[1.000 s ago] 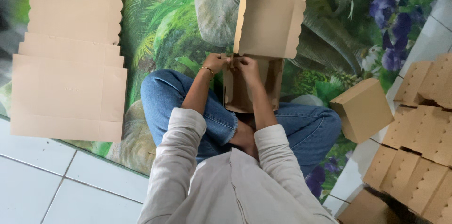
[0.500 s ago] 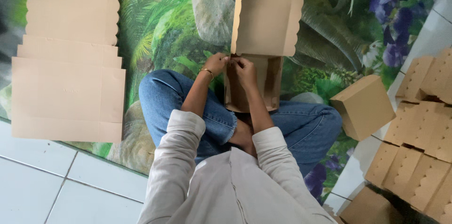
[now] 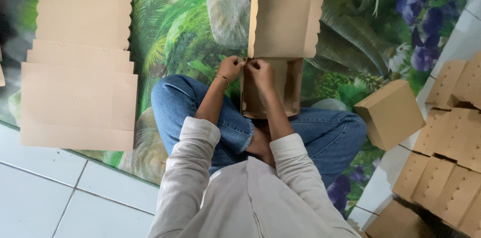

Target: The person sits on the floor and assembles flat cardboard pieces into small boxes by hand. They fold the sides, tuck in the flaps, and secure the structure, then place the finished box aside and repeat the process with another piece.

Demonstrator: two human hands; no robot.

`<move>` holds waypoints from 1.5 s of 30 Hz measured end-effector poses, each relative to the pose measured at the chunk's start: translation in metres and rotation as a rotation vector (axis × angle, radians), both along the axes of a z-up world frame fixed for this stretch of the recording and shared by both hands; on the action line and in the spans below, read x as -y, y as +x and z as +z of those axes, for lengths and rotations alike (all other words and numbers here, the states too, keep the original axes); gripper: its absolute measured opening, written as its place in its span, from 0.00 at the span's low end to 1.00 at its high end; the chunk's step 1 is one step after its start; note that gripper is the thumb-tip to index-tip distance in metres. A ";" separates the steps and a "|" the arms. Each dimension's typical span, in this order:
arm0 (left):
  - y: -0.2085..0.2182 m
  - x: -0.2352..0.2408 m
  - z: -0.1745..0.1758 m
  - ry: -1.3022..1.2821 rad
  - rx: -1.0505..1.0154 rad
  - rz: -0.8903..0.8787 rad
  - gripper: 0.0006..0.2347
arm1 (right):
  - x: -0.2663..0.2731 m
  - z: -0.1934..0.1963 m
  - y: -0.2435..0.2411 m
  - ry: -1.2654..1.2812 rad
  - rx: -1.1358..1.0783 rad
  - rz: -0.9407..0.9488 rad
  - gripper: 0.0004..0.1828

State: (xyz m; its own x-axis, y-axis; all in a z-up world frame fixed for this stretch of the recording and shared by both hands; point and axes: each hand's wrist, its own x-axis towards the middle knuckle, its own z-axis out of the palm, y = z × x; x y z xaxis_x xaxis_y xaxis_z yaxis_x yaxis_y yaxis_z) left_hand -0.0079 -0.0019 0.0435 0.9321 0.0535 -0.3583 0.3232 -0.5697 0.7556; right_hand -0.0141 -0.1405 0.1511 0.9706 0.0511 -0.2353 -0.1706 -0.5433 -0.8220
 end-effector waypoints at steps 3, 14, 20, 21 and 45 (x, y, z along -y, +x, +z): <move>0.005 0.001 -0.023 0.029 0.084 0.034 0.16 | 0.005 -0.006 0.000 -0.004 -0.012 0.001 0.11; -0.012 0.023 0.039 0.583 0.280 0.040 0.09 | -0.010 -0.055 -0.009 0.019 0.022 -0.150 0.07; -0.005 0.023 0.001 0.528 0.347 0.036 0.09 | 0.010 -0.140 0.006 0.177 -0.063 -0.172 0.08; -0.004 0.022 -0.010 0.450 0.312 0.006 0.10 | 0.016 -0.173 0.011 0.262 -0.123 -0.189 0.09; -0.002 0.035 0.005 -0.060 0.111 0.136 0.22 | -0.017 -0.071 0.001 0.458 -0.307 -0.209 0.14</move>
State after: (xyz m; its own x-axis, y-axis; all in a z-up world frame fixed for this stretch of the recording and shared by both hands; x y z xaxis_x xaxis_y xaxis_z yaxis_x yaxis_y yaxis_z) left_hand -0.0097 -0.0371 0.0481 0.9517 0.1638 -0.2598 0.3070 -0.4789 0.8224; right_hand -0.0127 -0.1234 0.0799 0.8618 0.0285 -0.5065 -0.5035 -0.0737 -0.8608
